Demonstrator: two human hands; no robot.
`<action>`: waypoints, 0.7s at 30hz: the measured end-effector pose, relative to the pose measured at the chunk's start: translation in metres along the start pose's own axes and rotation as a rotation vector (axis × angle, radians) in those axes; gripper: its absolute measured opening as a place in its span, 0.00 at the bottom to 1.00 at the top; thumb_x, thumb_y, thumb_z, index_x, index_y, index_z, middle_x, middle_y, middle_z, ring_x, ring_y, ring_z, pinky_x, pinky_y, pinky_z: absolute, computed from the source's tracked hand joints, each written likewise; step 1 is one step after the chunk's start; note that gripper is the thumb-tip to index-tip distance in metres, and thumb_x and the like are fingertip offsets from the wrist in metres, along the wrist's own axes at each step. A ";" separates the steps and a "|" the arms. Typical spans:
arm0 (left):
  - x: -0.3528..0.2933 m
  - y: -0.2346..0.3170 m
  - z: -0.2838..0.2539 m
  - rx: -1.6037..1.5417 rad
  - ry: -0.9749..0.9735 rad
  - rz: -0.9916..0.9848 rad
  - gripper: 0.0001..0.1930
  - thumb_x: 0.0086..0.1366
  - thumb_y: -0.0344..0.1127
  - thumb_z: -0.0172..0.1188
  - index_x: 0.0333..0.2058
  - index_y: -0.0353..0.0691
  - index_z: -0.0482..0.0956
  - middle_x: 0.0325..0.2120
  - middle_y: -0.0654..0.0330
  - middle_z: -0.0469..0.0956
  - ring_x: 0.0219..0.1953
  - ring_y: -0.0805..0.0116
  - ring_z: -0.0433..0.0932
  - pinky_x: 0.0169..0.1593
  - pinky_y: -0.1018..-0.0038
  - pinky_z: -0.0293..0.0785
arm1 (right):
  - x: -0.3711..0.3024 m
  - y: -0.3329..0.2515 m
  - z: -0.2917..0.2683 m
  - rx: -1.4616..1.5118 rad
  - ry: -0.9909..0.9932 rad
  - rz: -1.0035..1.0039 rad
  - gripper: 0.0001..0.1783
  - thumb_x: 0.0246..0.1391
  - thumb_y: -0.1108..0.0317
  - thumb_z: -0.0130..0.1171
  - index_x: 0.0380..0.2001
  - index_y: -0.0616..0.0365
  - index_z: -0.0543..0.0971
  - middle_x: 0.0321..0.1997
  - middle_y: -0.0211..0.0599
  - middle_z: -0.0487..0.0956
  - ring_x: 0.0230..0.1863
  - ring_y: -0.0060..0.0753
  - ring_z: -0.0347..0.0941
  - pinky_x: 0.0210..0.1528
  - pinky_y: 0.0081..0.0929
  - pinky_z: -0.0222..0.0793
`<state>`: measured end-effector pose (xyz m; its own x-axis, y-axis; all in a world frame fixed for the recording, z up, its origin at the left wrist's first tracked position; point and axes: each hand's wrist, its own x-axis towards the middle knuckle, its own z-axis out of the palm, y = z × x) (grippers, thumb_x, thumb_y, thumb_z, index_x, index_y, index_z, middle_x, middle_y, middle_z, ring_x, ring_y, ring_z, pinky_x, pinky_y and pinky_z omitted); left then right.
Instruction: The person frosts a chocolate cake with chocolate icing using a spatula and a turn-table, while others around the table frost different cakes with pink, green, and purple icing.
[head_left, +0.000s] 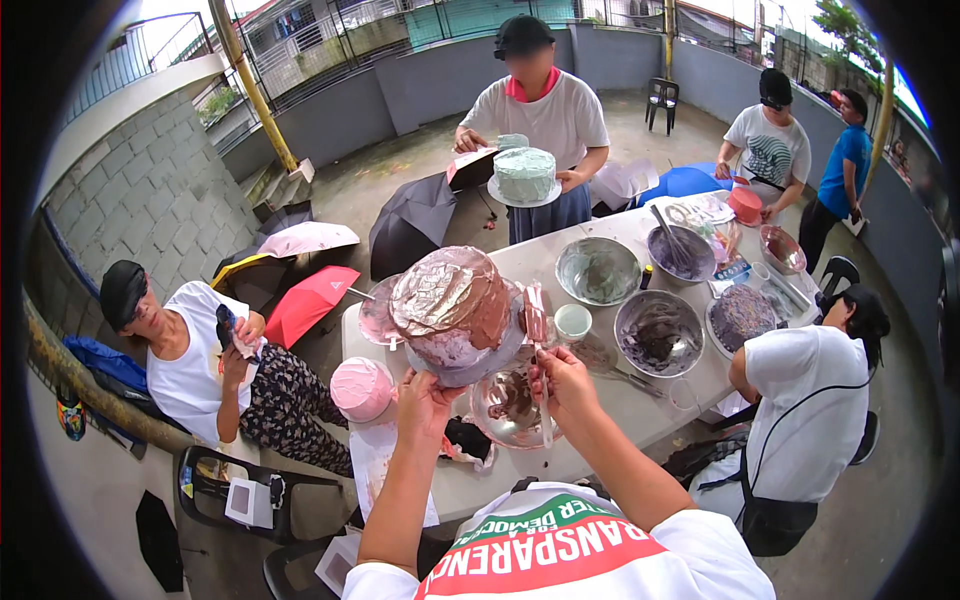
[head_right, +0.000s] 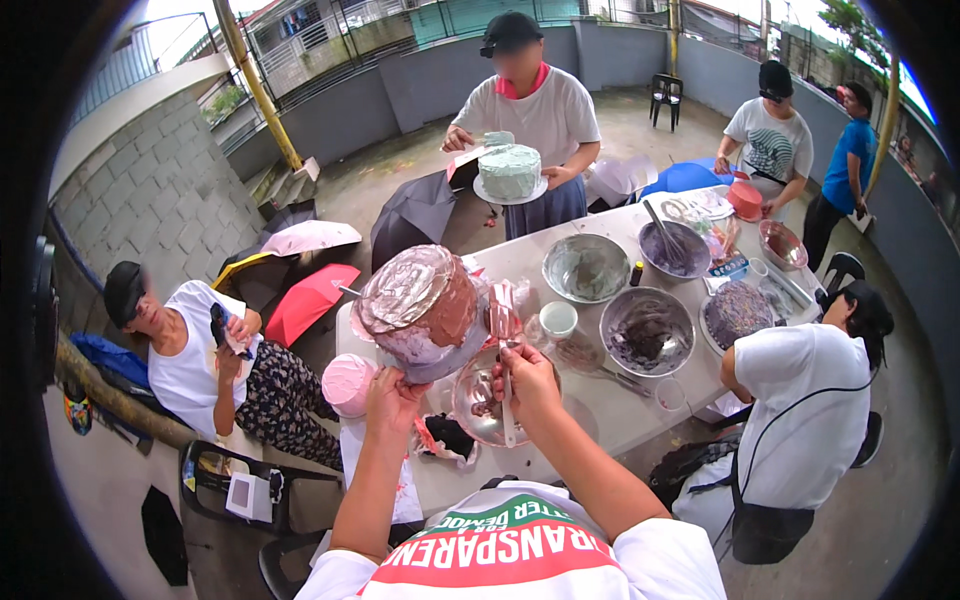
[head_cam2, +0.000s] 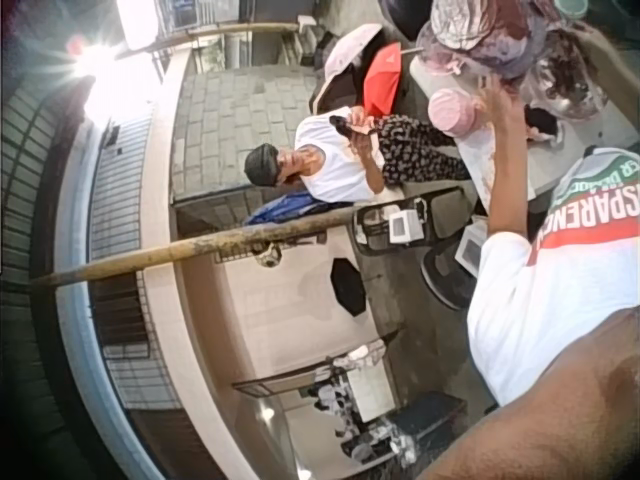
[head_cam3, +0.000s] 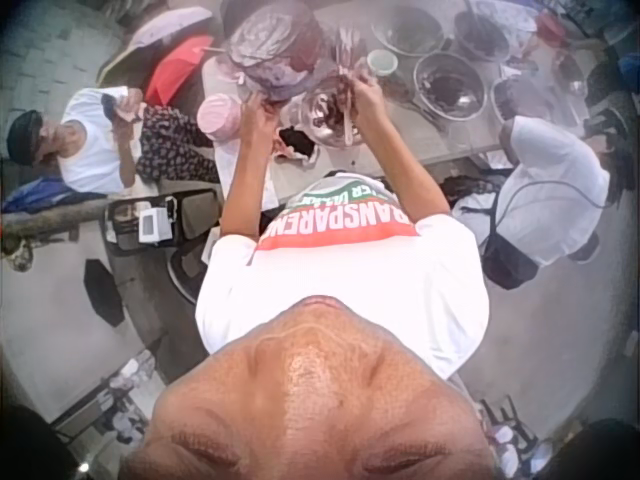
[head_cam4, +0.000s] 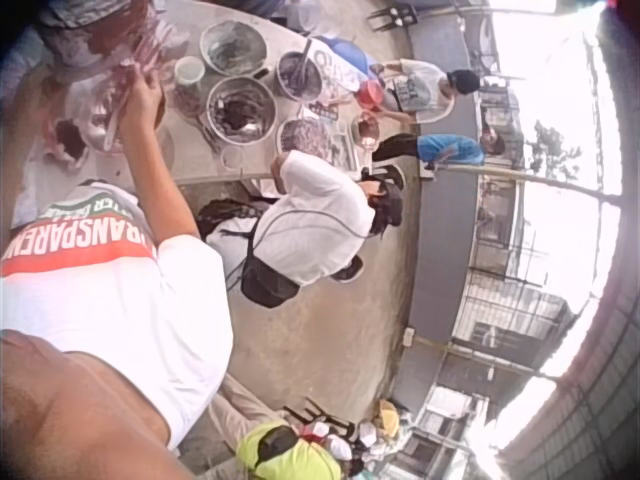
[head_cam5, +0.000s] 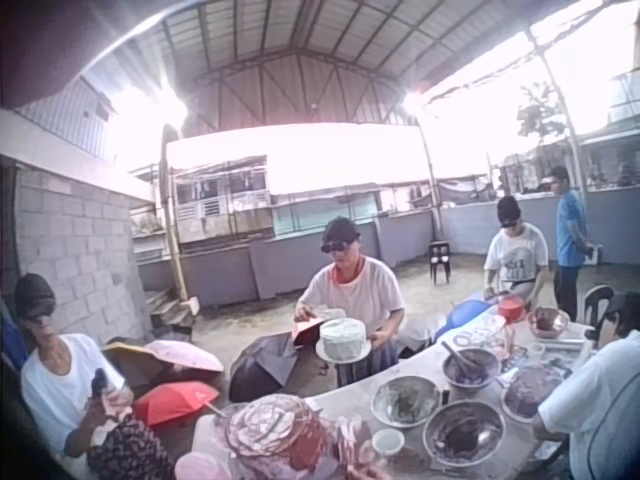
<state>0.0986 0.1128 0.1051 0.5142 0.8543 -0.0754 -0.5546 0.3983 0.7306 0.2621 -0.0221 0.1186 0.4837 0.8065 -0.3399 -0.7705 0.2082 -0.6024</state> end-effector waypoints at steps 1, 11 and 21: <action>0.000 -0.001 -0.001 0.001 0.008 -0.002 0.12 0.54 0.22 0.43 0.40 0.30 0.66 0.33 0.51 0.76 0.30 0.60 0.81 0.31 0.65 0.84 | -0.001 0.002 -0.002 -0.003 0.022 0.014 0.06 0.57 0.70 0.50 0.28 0.53 0.65 0.20 0.34 0.71 0.14 0.23 0.63 0.14 0.20 0.58; 0.004 -0.008 0.004 -0.045 0.012 -0.022 0.09 0.53 0.22 0.45 0.35 0.31 0.68 0.31 0.53 0.76 0.30 0.61 0.80 0.31 0.64 0.83 | 0.000 0.016 -0.041 -0.060 0.053 -0.032 0.06 0.57 0.72 0.49 0.26 0.54 0.66 0.19 0.33 0.70 0.15 0.20 0.63 0.14 0.18 0.58; -0.009 0.012 0.021 -0.104 0.086 -0.215 0.04 0.53 0.23 0.46 0.29 0.34 0.68 0.31 0.53 0.76 0.30 0.62 0.80 0.29 0.67 0.83 | 0.048 -0.009 -0.041 -0.600 -0.094 -1.148 0.05 0.57 0.80 0.46 0.34 0.59 0.64 0.33 0.31 0.69 0.33 0.16 0.63 0.37 0.14 0.61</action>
<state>0.1008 0.1029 0.1292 0.5725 0.7696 -0.2827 -0.5052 0.6027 0.6176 0.3090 -0.0080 0.0778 0.6896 0.3746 0.6198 0.3788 0.5429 -0.7495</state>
